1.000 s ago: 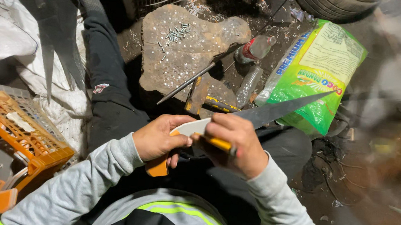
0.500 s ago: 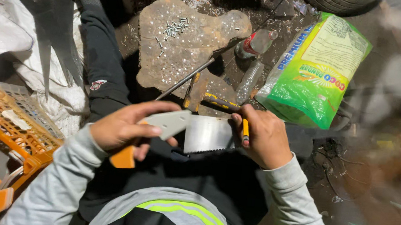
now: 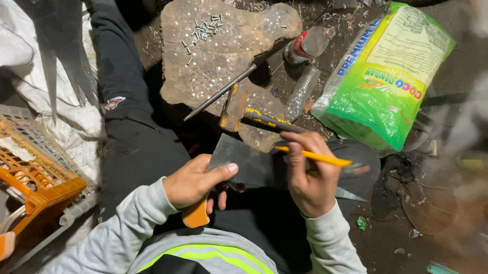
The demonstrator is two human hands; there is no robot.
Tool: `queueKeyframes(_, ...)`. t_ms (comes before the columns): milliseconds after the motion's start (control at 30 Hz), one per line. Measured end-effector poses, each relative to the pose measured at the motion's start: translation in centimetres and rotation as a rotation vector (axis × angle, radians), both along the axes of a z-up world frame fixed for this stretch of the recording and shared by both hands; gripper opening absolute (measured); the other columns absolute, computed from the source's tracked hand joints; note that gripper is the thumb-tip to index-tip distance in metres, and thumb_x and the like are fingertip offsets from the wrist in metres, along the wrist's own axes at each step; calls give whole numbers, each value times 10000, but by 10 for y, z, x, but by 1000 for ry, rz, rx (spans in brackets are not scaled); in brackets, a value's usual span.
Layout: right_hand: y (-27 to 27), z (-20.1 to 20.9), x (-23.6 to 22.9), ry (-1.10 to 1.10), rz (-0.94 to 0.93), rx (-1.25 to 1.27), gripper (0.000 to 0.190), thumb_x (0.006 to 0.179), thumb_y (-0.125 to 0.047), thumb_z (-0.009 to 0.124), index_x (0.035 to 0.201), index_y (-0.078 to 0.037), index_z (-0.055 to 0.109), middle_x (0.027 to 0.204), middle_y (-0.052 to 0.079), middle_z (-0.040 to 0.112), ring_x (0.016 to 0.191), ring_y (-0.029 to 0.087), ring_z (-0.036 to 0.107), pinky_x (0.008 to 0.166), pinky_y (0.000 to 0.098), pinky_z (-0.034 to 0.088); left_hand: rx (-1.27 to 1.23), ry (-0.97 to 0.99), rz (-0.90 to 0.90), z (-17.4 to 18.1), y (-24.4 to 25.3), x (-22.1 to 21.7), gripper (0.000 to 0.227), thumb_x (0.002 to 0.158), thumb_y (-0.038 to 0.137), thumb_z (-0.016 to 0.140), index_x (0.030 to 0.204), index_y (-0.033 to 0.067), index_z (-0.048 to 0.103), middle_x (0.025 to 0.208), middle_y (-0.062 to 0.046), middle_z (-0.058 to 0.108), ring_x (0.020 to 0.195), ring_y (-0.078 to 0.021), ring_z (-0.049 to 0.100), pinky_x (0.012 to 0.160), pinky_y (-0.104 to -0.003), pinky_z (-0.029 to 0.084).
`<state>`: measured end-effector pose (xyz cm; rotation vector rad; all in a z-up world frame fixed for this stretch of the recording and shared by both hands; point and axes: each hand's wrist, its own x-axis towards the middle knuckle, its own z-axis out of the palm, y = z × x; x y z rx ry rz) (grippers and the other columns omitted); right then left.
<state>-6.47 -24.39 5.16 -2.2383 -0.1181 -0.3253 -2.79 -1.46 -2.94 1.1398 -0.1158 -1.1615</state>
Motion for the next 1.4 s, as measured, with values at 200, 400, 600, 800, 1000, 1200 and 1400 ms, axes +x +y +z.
queueKeyframes(200,18,-24,-13,299,-146,564,115,997,-87,644,1037,8,696,861,58,703,744,99,639,673,241,518,43,-24,33,3,-1,-6,455,997,414,534,1067,-16,664,701,-120,682,469,-157,635,401,-282,512)
queueKeyframes(400,35,-37,-14,118,-94,327,96,942,-46,709,1009,13,674,913,60,702,781,98,659,712,241,544,21,28,28,4,1,-9,453,1014,416,512,1043,-12,657,604,-130,662,416,-158,611,399,-272,494)
queueKeyframes(600,38,-39,-9,77,-101,289,95,926,-28,714,1002,17,679,895,53,687,757,89,641,690,238,532,75,21,26,7,1,-6,438,1015,403,524,988,-22,625,600,-146,669,416,-174,631,399,-289,503)
queueKeyframes(800,40,-39,-9,67,-111,275,92,917,-25,725,993,8,685,880,44,684,736,84,627,666,238,517,92,17,21,9,1,-7,421,1009,409,520,973,0,615,572,-137,657,414,-175,630,398,-290,503)
queueKeyframes(1000,40,-33,-7,39,-93,213,89,900,-14,727,978,-2,688,861,42,675,720,91,625,664,238,516,118,12,37,11,0,-7,405,1000,408,533,985,13,619,548,-124,638,403,-170,615,390,-292,498)
queueKeyframes(1200,39,-36,-8,45,-103,201,86,899,-19,733,974,-8,690,833,37,668,714,87,621,663,240,515,112,1,22,9,-1,-7,422,1011,411,536,982,2,634,549,-123,643,408,-161,617,398,-277,498)
queueKeyframes(1400,34,-32,-5,153,-107,391,85,947,-48,718,1016,-3,698,876,21,715,776,72,657,727,228,551,77,11,20,5,-2,-4,417,1009,403,530,1039,7,654,552,-122,643,402,-159,609,396,-274,497)
